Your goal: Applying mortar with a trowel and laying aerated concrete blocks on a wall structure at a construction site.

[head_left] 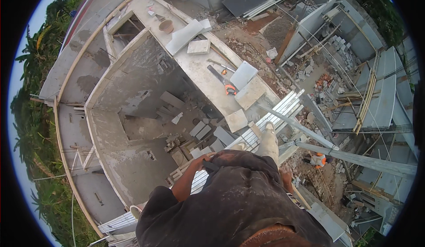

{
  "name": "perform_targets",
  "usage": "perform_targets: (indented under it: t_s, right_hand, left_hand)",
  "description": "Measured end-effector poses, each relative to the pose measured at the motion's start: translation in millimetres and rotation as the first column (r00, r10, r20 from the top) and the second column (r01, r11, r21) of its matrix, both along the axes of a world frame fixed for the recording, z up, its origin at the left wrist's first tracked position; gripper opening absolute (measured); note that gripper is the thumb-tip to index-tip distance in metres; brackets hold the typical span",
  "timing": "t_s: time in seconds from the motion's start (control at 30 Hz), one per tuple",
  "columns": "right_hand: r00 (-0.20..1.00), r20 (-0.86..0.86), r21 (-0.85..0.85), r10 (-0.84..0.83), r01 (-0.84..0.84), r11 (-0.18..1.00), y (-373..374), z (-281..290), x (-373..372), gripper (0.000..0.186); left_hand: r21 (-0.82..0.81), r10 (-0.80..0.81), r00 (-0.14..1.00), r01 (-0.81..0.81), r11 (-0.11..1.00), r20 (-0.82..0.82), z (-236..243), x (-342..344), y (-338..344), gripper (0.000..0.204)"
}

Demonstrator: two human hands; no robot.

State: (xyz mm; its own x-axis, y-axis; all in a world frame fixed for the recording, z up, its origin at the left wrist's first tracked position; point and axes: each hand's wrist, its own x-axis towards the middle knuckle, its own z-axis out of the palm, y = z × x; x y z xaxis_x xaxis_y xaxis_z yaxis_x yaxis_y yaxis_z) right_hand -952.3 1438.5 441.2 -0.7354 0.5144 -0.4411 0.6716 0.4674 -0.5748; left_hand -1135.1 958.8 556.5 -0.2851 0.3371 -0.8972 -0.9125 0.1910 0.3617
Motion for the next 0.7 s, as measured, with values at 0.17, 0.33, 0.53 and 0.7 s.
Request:
perform_targets:
  t_s: [0.17, 0.33, 0.53, 0.7]
  right_hand:
    - [0.967, -0.009, -0.107, 0.255, -0.254, 0.961, 82, -30, -90, 0.051]
    - [0.902, 0.006, -0.063, 0.433, -0.431, 0.900, 154, 26, -208, 0.052]
    - [0.799, 0.120, -0.438, 0.590, -0.491, 0.753, 198, 69, -239, 0.047]
    - [0.801, 0.267, -0.513, 0.535, -0.352, 0.783, 207, 83, -256, 0.046]
  left_hand:
    - [-0.006, 0.163, 0.987, -0.163, 0.987, -0.010, 16, -4, 57, 0.051]
    - [-0.090, 0.265, 0.963, -0.261, 0.961, 0.046, 17, -1, 139, 0.031]
    - [-0.173, 0.420, 0.906, -0.406, 0.897, 0.054, 63, 43, 203, 0.028]
    - [-0.111, 0.516, 0.853, -0.507, 0.855, 0.073, 96, 76, 236, 0.029]
